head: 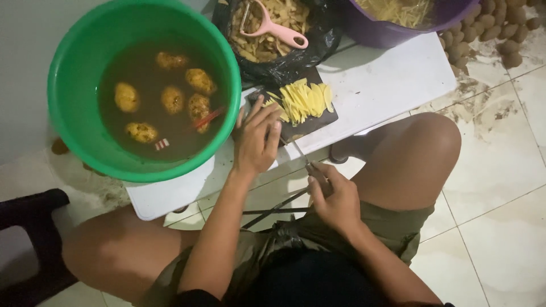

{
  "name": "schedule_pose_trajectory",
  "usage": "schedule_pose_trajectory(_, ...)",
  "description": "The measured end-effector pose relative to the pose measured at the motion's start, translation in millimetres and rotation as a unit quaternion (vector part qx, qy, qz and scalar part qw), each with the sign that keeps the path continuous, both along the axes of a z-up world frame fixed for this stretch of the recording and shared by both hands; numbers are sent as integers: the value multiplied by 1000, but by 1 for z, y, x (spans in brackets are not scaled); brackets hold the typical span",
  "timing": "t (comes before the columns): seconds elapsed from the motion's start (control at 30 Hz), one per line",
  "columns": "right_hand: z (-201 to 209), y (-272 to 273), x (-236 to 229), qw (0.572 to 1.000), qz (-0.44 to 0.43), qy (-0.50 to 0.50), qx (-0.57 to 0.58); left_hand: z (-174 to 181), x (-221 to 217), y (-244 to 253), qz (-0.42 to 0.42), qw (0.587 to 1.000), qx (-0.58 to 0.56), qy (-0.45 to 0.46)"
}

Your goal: Slicing peeled potatoes into thin strips for french fries using a knife on a cutting board.

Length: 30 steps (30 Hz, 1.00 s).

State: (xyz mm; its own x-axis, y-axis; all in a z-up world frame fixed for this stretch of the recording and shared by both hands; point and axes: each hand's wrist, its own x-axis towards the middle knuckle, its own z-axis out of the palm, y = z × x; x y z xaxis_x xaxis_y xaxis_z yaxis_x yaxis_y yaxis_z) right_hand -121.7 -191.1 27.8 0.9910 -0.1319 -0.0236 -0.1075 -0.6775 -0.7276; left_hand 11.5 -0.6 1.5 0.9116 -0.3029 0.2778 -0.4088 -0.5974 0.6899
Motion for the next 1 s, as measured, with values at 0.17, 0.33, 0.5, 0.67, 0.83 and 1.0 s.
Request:
schedule_pose_trajectory(0.17,1,-4,4,985,-34,28,165,-15,5,10,8,996,-83,-2)
schedule_pose_trajectory(0.33,-4,-4,6,962,-24,41,270,-6,0,14,26,986,-156,43)
schedule_pose_trajectory(0.5,-1,2,7,978,50,73,187,-14,1,15,55,989,-133,36)
schedule_pose_trajectory(0.67,-5,1,6,983,33,76,163,-4,-2,14,56,988,-137,43)
schedule_pose_trajectory(0.83,-7,0,7,981,-25,74,176,-2,-2,14,60,986,-143,57)
schedule_pose_trajectory(1.0,-5,-1,11,985,-48,56,154,-5,-3,13,60,984,-157,61)
